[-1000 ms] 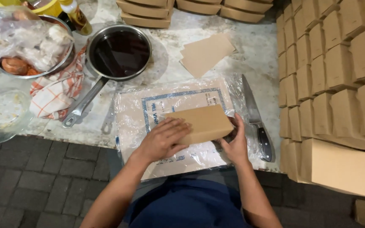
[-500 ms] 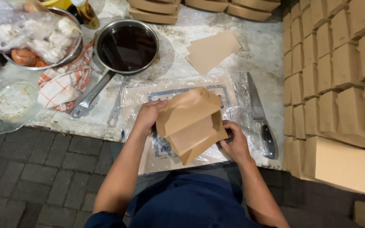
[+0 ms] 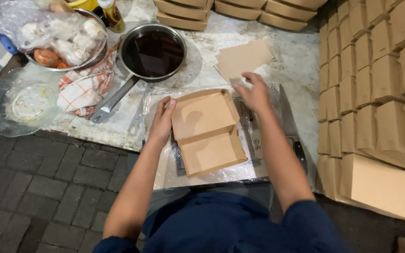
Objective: The person repeatedly assembles small cardboard boxes by hand. They pick up flat-packed boxes, fold the sides into shape, and stack the finished boxes on a nearby pile. The process is repeated continuously throughout the clip.
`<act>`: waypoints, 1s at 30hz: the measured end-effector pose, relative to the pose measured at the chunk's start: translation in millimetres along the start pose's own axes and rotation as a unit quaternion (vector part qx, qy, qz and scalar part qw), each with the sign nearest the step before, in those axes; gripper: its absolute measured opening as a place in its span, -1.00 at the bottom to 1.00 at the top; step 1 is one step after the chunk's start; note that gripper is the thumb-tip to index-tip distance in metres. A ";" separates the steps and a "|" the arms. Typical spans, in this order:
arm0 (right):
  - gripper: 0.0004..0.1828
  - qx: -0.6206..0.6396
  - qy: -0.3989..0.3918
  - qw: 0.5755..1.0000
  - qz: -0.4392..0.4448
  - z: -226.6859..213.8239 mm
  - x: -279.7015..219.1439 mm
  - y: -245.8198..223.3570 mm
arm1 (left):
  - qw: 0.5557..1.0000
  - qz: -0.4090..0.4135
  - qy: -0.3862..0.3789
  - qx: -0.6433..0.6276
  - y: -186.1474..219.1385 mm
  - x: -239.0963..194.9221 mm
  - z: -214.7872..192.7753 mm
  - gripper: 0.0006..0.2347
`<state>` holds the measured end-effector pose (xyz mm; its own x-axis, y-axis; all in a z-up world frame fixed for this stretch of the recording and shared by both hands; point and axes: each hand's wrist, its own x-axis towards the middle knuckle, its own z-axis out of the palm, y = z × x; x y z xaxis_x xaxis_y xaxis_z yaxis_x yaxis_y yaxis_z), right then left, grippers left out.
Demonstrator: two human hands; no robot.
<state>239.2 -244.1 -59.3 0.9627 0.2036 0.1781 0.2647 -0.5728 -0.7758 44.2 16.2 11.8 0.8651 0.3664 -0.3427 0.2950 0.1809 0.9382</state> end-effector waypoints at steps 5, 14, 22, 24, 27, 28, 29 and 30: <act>-0.48 -0.296 -0.085 0.951 0.007 42.6 40.4 5.4 | 0.995 0.066 -0.014 0.067 -20.2 -26.4 -18.0 -0.37; -0.60 -0.312 -0.064 0.948 -0.004 42.1 52.9 34.0 | 0.974 0.084 -0.064 0.199 0.9 -74.3 -8.8 -0.32; -0.53 -0.267 -0.081 0.960 0.013 35.9 35.9 -23.4 | 0.978 0.091 -0.028 0.186 -4.8 -79.6 -11.3 -0.40; -0.62 -0.273 -0.078 0.959 0.005 41.9 33.5 -12.4 | 0.978 0.099 -0.016 0.183 -11.1 -79.8 -15.3 -0.43; -0.68 -0.259 -0.054 0.964 -0.005 47.6 44.4 7.7 | 0.973 0.148 -0.007 0.177 -9.1 -77.8 -17.4 -0.44; -0.76 -0.243 -0.030 0.969 0.003 49.8 48.7 21.0 | 0.973 0.153 -0.009 0.171 -8.0 -79.0 -17.4 -0.45; -0.82 -0.227 -0.004 0.974 0.012 52.3 53.5 34.3 | 0.973 0.158 -0.011 0.166 -6.5 -79.5 -17.6 -0.45; -0.82 -0.226 -0.003 0.974 0.011 45.9 56.0 38.1 | 0.973 0.160 -0.011 0.167 -7.9 -79.1 -20.8 -0.45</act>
